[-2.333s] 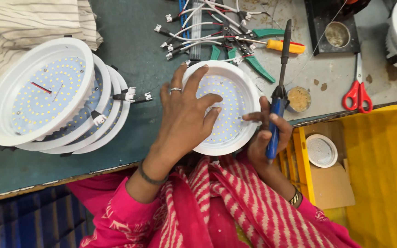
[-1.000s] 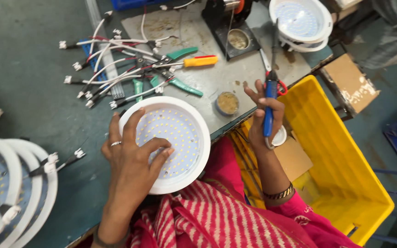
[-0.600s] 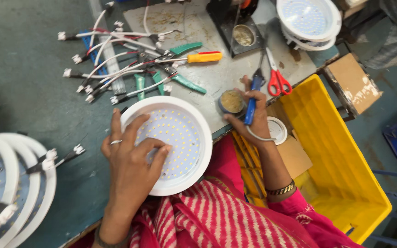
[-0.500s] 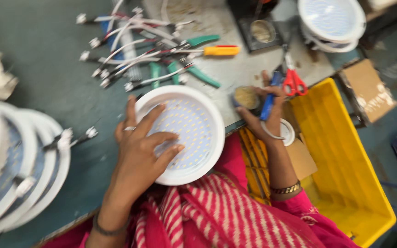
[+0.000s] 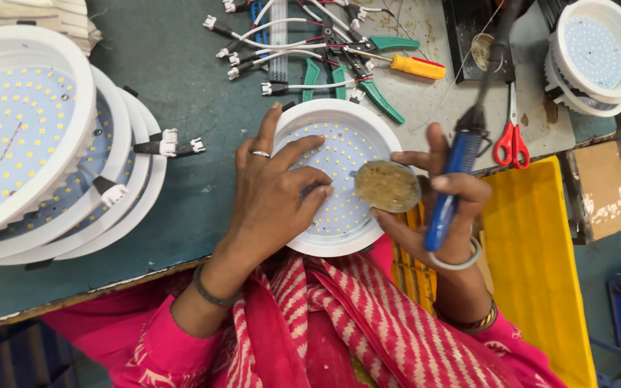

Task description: The person assembles LED light fixtures by screwing in screws, attaching wires, and soldering connections. They handle multiple LED panels, using a screwdriver and soldering iron to secure components and complete the assembly.

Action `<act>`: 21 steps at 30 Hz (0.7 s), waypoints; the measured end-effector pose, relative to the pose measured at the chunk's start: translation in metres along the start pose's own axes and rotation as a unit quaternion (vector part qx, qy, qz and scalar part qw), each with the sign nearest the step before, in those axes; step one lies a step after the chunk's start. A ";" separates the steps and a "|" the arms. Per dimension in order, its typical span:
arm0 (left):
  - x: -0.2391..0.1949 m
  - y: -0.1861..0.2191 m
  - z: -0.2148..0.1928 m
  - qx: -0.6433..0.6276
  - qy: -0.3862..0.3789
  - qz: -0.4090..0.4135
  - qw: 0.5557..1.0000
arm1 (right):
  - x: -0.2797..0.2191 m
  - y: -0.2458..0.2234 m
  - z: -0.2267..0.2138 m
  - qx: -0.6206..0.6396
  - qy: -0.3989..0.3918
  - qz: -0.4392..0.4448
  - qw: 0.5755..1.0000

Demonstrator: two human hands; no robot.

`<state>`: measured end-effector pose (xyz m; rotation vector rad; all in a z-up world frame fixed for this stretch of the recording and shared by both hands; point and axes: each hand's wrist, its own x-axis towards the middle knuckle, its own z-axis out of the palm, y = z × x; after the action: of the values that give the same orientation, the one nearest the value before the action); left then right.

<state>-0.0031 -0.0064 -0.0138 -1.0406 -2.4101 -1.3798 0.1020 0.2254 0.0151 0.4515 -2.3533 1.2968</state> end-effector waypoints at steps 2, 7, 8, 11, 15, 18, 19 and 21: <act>0.000 -0.001 -0.002 -0.013 -0.001 0.010 1.000 | 0.010 0.003 0.005 -0.034 -0.038 -0.025 0.998; 0.000 0.000 0.002 -0.008 0.020 -0.011 1.000 | 0.018 0.010 0.012 -0.075 -0.086 -0.052 0.992; 0.000 0.000 0.004 -0.010 0.023 -0.012 1.000 | 0.018 0.010 0.012 -0.086 -0.091 -0.054 0.991; -0.001 0.000 0.007 -0.016 0.031 -0.014 0.999 | 0.015 0.011 0.011 -0.082 -0.108 -0.062 0.989; -0.001 0.001 0.006 -0.012 0.030 -0.016 0.999 | 0.017 0.012 0.013 -0.078 -0.104 -0.071 0.989; 0.000 0.001 0.005 -0.018 0.029 -0.016 0.999 | 0.018 0.012 0.014 -0.074 -0.104 -0.071 0.989; 0.000 0.001 0.005 -0.016 0.029 -0.014 0.999 | 0.017 0.012 0.014 -0.080 -0.104 -0.071 0.989; 0.000 0.001 0.005 -0.013 0.028 -0.011 0.999 | 0.017 0.012 0.015 -0.083 -0.102 -0.071 0.989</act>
<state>-0.0017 -0.0021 -0.0160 -0.9710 -2.3757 -1.4316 0.0785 0.2178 0.0081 0.7135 -2.5188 1.0239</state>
